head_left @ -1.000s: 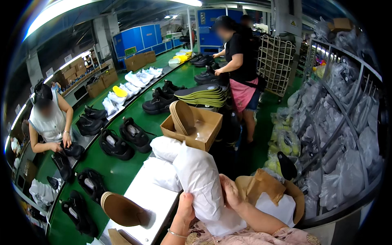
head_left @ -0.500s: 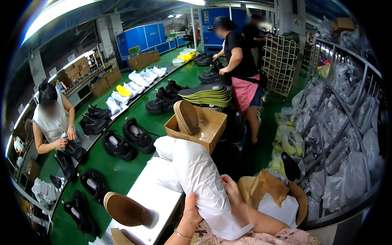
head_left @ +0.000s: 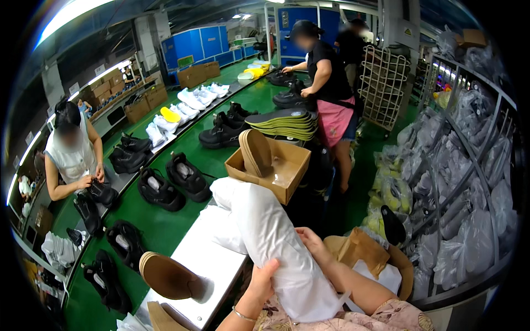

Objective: The person stuffs a shoe with paper by hand, then wraps a shoe insert in paper and places it onto a table.

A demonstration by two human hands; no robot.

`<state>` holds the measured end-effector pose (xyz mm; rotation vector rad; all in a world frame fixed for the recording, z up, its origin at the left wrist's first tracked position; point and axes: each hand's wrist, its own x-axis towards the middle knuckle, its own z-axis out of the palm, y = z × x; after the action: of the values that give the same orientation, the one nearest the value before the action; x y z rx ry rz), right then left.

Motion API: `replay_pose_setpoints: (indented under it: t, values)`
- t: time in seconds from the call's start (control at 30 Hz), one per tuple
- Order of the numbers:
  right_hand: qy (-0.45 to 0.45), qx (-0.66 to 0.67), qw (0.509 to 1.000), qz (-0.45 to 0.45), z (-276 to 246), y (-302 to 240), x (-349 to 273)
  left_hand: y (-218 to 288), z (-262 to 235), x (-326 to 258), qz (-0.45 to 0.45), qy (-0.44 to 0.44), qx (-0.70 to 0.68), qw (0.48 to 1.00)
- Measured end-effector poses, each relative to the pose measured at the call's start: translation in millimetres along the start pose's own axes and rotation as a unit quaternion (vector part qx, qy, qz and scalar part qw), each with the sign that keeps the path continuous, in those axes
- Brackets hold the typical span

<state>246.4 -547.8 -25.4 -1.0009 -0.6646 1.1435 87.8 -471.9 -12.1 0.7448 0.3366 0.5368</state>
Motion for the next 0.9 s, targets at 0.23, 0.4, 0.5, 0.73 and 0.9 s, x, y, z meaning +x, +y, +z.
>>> replay_pose_setpoints:
  t: [0.23, 0.4, 0.5, 0.73, 0.9]
  values:
    - [-0.105, -0.320, 0.941, 0.027, 30.1, -60.1, -32.1, 21.1, 7.1, 20.6, 0.078, 0.081, -0.024, 0.993]
    - [0.058, -0.395, 0.908, -0.129, 24.2, -31.1, -22.6, 13.2, 26.3, 30.6, 0.086, 0.070, -0.046, 0.993]
    - [0.150, -0.468, 0.838, -0.238, 41.5, -41.7, -12.3, 17.9, 32.1, 34.1, 0.114, 0.093, -0.030, 0.989]
    - [0.293, -0.366, 0.821, -0.325, 65.8, -2.5, -2.4, 19.6, 35.8, 41.9, 0.169, 0.123, -0.089, 0.974]
    - [0.264, -0.190, 0.883, -0.338, 83.4, 10.4, 1.0, 26.0, 31.4, 42.8, 0.177, 0.130, -0.166, 0.961]
